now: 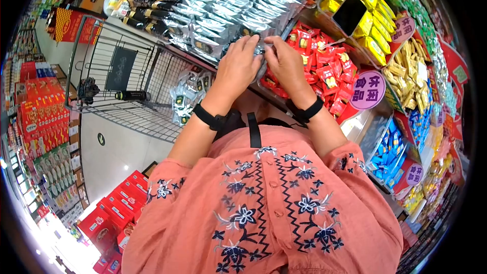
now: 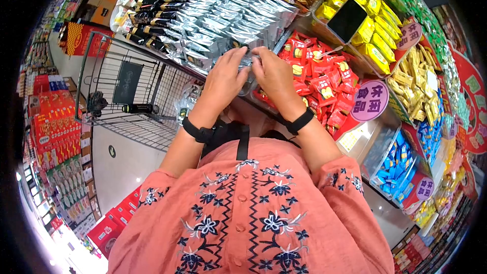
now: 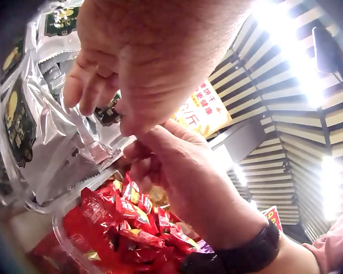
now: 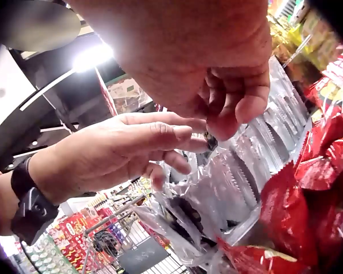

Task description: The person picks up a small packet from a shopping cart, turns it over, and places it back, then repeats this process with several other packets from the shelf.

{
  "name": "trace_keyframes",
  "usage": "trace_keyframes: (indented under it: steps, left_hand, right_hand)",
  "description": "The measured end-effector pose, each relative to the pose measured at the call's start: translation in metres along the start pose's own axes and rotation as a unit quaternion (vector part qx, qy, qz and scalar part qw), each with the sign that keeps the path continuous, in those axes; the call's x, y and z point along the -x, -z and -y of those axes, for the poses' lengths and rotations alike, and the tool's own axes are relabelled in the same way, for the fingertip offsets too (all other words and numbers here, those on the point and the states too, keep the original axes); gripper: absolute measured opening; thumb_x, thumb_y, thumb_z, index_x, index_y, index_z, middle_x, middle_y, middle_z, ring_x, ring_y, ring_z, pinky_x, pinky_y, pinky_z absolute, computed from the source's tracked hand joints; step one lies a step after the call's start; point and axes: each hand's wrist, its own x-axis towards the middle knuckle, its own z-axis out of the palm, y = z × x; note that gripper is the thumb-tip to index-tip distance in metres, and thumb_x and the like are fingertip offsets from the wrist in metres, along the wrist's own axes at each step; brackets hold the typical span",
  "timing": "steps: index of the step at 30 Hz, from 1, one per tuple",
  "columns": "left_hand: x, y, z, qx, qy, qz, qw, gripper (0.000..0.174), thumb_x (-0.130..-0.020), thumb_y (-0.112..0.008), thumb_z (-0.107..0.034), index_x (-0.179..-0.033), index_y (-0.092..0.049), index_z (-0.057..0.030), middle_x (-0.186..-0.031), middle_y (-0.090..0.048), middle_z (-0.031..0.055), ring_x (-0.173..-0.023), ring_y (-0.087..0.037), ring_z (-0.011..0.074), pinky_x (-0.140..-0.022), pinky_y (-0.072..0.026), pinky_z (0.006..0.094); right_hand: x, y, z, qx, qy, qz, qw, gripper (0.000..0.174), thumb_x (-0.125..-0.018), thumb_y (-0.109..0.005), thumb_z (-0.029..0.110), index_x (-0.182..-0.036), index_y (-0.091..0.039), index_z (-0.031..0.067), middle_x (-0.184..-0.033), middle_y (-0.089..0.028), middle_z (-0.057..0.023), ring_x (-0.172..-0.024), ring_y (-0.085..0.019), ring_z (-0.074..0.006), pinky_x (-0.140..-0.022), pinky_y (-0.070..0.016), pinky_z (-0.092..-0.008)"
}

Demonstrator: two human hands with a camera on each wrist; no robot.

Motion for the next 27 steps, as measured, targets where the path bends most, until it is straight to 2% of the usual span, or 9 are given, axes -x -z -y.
trace_keyframes:
  steps: [4, 8, 9, 10, 12, 13, 16, 22, 27]
  left_hand:
    - [0.018, 0.023, 0.002, 0.032, -0.017, -0.041, 0.999, 0.046, -0.093, -0.069, -0.013, -0.136, -0.058, -0.0023, -0.129, -0.064, 0.0190, -0.117, -0.062, 0.0394, -0.097, -0.0518, 0.0444]
    - [0.064, 0.049, 0.030, 0.098, 0.139, -0.086, 0.982, 0.026, -0.097, -0.066, -0.012, -0.121, -0.067, -0.0026, -0.111, -0.069, 0.0160, -0.094, -0.070, 0.0294, -0.082, -0.0549, 0.0366]
    - [0.079, 0.046, 0.056, 0.114, 0.147, -0.109, 0.977, 0.022, -0.099, -0.065, -0.014, -0.117, -0.068, -0.0023, -0.108, -0.070, 0.0146, -0.089, -0.070, 0.0246, -0.080, -0.0550, 0.0339]
    - [0.093, 0.045, 0.081, 0.120, 0.185, -0.124, 0.968, 0.020, -0.098, -0.066, -0.018, -0.111, -0.068, -0.0029, -0.102, -0.071, 0.0158, -0.093, -0.070, 0.0325, -0.081, -0.0548, 0.0389]
    - [0.130, 0.039, 0.138, 0.135, 0.326, -0.113, 0.929, 0.023, -0.100, -0.064, -0.023, -0.108, -0.069, -0.0020, -0.093, -0.073, 0.0162, -0.083, -0.071, 0.0288, -0.077, -0.0551, 0.0367]
    - [0.156, 0.029, 0.182, 0.101, 0.353, -0.093, 0.925, 0.025, -0.101, -0.065, -0.023, -0.114, -0.069, -0.0018, -0.086, -0.071, 0.0077, -0.072, -0.066, 0.0143, -0.068, -0.0537, 0.0293]
    - [0.205, 0.014, 0.261, 0.160, 0.466, -0.085, 0.866, 0.030, -0.099, -0.066, -0.027, -0.112, -0.070, -0.0008, -0.086, -0.072, 0.0085, -0.073, -0.068, 0.0154, -0.067, -0.0540, 0.0295]
    - [0.240, -0.037, 0.328, 0.099, 0.478, 0.066, 0.870, 0.041, -0.094, -0.062, -0.035, -0.109, -0.072, 0.0015, -0.104, -0.074, 0.0251, -0.101, -0.069, 0.0427, -0.089, -0.0535, 0.0462]
    - [0.228, -0.095, 0.347, 0.078, 0.507, 0.142, 0.846, 0.056, -0.092, -0.061, -0.036, -0.135, -0.062, -0.0009, -0.131, -0.065, 0.0276, -0.125, -0.060, 0.0442, -0.107, -0.0465, 0.0486]
  right_hand:
    - [0.000, 0.006, 0.026, -0.097, -0.018, 0.088, 0.991, 0.013, -0.096, -0.067, 0.012, -0.107, -0.067, 0.0047, -0.087, -0.070, -0.0170, -0.071, -0.069, -0.0311, -0.063, -0.0523, -0.0377]
    - [0.007, 0.002, 0.062, -0.175, -0.038, 0.249, 0.952, 0.016, -0.098, -0.064, 0.016, -0.107, -0.068, 0.0039, -0.080, -0.068, -0.0134, -0.067, -0.066, -0.0213, -0.064, -0.0511, -0.0345]
    - [0.010, -0.005, 0.067, -0.201, -0.082, 0.314, 0.924, 0.019, -0.098, -0.063, 0.018, -0.107, -0.068, 0.0018, -0.081, -0.068, -0.0121, -0.068, -0.065, -0.0192, -0.065, -0.0509, -0.0334]
    - [0.008, -0.008, 0.080, -0.234, -0.094, 0.367, 0.895, 0.021, -0.097, -0.064, 0.018, -0.106, -0.068, -0.0007, -0.082, -0.069, -0.0120, -0.070, -0.066, -0.0193, -0.067, -0.0517, -0.0319]
    - [0.020, -0.036, 0.074, -0.230, -0.054, 0.407, 0.882, 0.022, -0.097, -0.064, 0.018, -0.107, -0.068, -0.0015, -0.085, -0.070, -0.0139, -0.075, -0.069, -0.0216, -0.070, -0.0538, -0.0328]
    - [0.028, -0.052, 0.069, -0.231, -0.006, 0.410, 0.882, 0.024, -0.096, -0.066, 0.018, -0.109, -0.068, -0.0017, -0.091, -0.071, -0.0154, -0.082, -0.071, -0.0254, -0.074, -0.0555, -0.0352]
    - [0.045, -0.090, 0.056, -0.225, -0.018, 0.464, 0.856, 0.029, -0.095, -0.067, 0.019, -0.114, -0.067, -0.0023, -0.106, -0.070, -0.0189, -0.092, -0.071, -0.0323, -0.082, -0.0561, -0.0394]
    - [0.056, -0.135, 0.043, -0.151, -0.027, 0.475, 0.867, 0.036, -0.092, -0.068, 0.020, -0.120, -0.065, -0.0020, -0.118, -0.068, -0.0229, -0.112, -0.064, -0.0423, -0.098, -0.0516, -0.0440]
    - [0.062, -0.164, 0.036, -0.079, -0.014, 0.456, 0.887, 0.042, -0.090, -0.069, 0.018, -0.127, -0.063, -0.0005, -0.134, -0.062, -0.0233, -0.128, -0.057, -0.0409, -0.108, -0.0466, -0.0459]
